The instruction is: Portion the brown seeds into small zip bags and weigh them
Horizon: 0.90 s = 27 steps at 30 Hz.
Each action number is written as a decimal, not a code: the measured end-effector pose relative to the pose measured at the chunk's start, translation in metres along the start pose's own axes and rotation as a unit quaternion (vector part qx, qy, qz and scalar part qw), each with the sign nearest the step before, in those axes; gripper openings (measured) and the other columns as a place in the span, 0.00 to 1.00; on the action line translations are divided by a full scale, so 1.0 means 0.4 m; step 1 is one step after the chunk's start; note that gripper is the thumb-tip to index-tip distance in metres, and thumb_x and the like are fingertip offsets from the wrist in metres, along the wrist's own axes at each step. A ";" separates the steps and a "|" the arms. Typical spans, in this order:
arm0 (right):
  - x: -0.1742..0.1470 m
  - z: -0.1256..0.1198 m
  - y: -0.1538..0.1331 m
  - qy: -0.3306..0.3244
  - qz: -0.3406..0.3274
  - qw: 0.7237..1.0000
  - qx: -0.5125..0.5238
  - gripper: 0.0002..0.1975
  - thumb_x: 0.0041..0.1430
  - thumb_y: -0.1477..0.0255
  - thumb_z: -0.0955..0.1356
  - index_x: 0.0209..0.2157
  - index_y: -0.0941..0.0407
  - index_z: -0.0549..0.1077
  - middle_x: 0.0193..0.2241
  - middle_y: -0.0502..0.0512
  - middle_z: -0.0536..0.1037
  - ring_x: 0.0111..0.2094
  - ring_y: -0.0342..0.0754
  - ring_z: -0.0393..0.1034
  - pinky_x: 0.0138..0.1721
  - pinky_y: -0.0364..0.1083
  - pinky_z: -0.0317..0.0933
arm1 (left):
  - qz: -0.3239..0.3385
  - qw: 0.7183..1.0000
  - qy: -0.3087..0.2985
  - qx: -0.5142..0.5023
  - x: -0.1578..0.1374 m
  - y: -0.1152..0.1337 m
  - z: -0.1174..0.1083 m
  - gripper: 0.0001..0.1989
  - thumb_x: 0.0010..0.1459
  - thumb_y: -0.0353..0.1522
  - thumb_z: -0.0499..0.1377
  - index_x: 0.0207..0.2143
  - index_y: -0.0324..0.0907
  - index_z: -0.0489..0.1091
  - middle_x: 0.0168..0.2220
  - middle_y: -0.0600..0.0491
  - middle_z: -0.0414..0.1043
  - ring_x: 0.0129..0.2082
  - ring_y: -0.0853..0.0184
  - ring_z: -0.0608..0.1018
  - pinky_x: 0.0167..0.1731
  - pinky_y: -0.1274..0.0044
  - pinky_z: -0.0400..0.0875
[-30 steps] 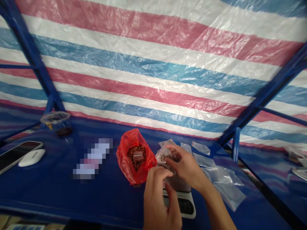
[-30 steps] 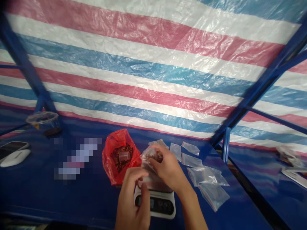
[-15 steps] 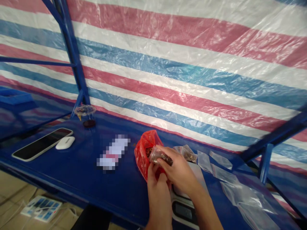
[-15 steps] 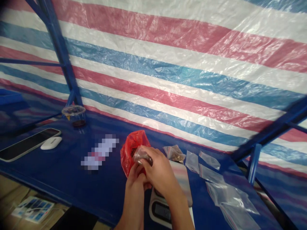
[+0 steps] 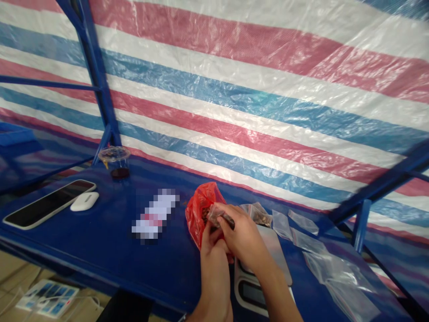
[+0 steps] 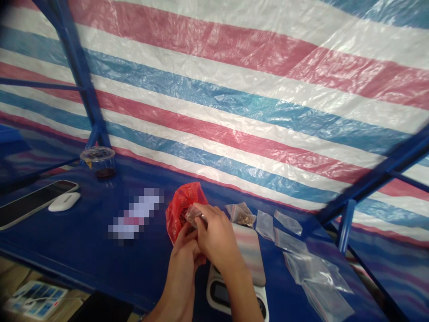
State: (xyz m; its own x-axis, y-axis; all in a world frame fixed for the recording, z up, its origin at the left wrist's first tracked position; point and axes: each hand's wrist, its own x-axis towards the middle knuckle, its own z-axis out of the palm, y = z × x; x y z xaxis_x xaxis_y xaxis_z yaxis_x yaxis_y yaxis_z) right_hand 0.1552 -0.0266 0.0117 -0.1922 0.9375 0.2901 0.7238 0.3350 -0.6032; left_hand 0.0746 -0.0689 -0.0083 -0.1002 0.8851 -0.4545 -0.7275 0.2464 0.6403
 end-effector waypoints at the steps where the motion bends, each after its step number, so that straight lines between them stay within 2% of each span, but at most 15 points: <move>1: -0.002 -0.001 0.001 0.001 0.001 1.000 0.005 0.19 0.67 0.76 0.65 0.54 0.50 0.79 0.53 0.56 0.82 0.54 0.57 0.74 0.58 0.58 0.65 | 0.000 1.000 0.005 0.004 0.001 -0.002 -0.001 0.39 0.39 0.28 0.59 0.59 0.41 0.71 0.32 0.55 0.80 0.18 0.75 0.64 0.21 0.80 0.56; 4: -0.006 -0.005 0.000 -0.003 -0.004 1.000 0.014 0.18 0.66 0.76 0.65 0.52 0.48 0.80 0.52 0.54 0.83 0.53 0.57 0.75 0.57 0.57 0.66 | -0.008 1.000 0.003 0.008 -0.002 -0.005 -0.005 0.44 0.38 0.27 0.59 0.63 0.42 0.67 0.33 0.55 0.80 0.19 0.75 0.66 0.22 0.80 0.58; 10: -0.006 -0.014 -0.012 0.011 -0.004 1.000 0.013 0.21 0.64 0.79 0.65 0.52 0.49 0.80 0.52 0.54 0.82 0.54 0.57 0.73 0.58 0.57 0.63 | -0.028 1.000 -0.012 0.005 0.009 -0.026 -0.023 0.40 0.41 0.32 0.67 0.61 0.38 0.69 0.27 0.56 0.77 0.19 0.72 0.71 0.23 0.79 0.62; 15: -0.013 -0.028 -0.027 0.017 -0.003 1.000 0.000 0.20 0.65 0.81 0.65 0.51 0.50 0.81 0.51 0.54 0.83 0.52 0.56 0.74 0.57 0.56 0.64 | -0.041 0.999 0.003 0.008 0.049 -0.045 -0.036 0.49 0.40 0.29 0.66 0.68 0.40 0.59 0.25 0.58 0.77 0.14 0.73 0.68 0.19 0.80 0.58; 20: -0.022 -0.035 -0.026 0.018 -0.001 1.000 0.008 0.21 0.65 0.81 0.64 0.52 0.50 0.81 0.50 0.54 0.83 0.51 0.56 0.74 0.56 0.55 0.65 | -0.047 0.998 -0.026 0.028 0.038 -0.051 -0.033 0.50 0.43 0.31 0.66 0.70 0.39 0.57 0.24 0.57 0.77 0.16 0.71 0.71 0.21 0.79 0.63; 22: -0.025 -0.033 -0.015 0.024 -0.002 0.999 0.024 0.21 0.65 0.80 0.64 0.52 0.50 0.80 0.51 0.54 0.83 0.52 0.55 0.74 0.57 0.56 0.65 | -0.030 0.998 -0.042 0.024 0.022 -0.053 -0.024 0.48 0.45 0.32 0.66 0.70 0.39 0.58 0.29 0.54 0.80 0.18 0.71 0.71 0.22 0.78 0.64; 24: -0.029 -0.031 0.001 0.035 0.003 0.998 0.051 0.22 0.64 0.80 0.64 0.55 0.49 0.79 0.53 0.53 0.82 0.53 0.55 0.74 0.59 0.57 0.64 | -0.011 0.999 -0.042 0.014 0.008 -0.055 -0.013 0.48 0.44 0.30 0.65 0.70 0.41 0.58 0.38 0.49 0.83 0.19 0.73 0.71 0.22 0.78 0.64; 27: -0.037 -0.038 0.022 0.047 0.012 0.994 0.097 0.24 0.63 0.78 0.66 0.58 0.49 0.77 0.56 0.53 0.81 0.57 0.54 0.74 0.63 0.58 0.62 | 0.011 0.999 -0.028 0.023 -0.007 -0.055 0.000 0.50 0.44 0.27 0.64 0.71 0.44 0.55 0.50 0.45 0.81 0.21 0.73 0.73 0.22 0.79 0.65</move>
State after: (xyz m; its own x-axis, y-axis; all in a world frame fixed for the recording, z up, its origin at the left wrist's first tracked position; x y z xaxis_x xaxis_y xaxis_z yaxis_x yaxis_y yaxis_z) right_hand 0.1746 -0.0390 0.0132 -0.1066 0.9354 0.3371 0.5835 0.3334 -0.7406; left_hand 0.0910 -0.0770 -0.0213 -0.0768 0.9105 -0.4063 -0.6932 0.2442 0.6782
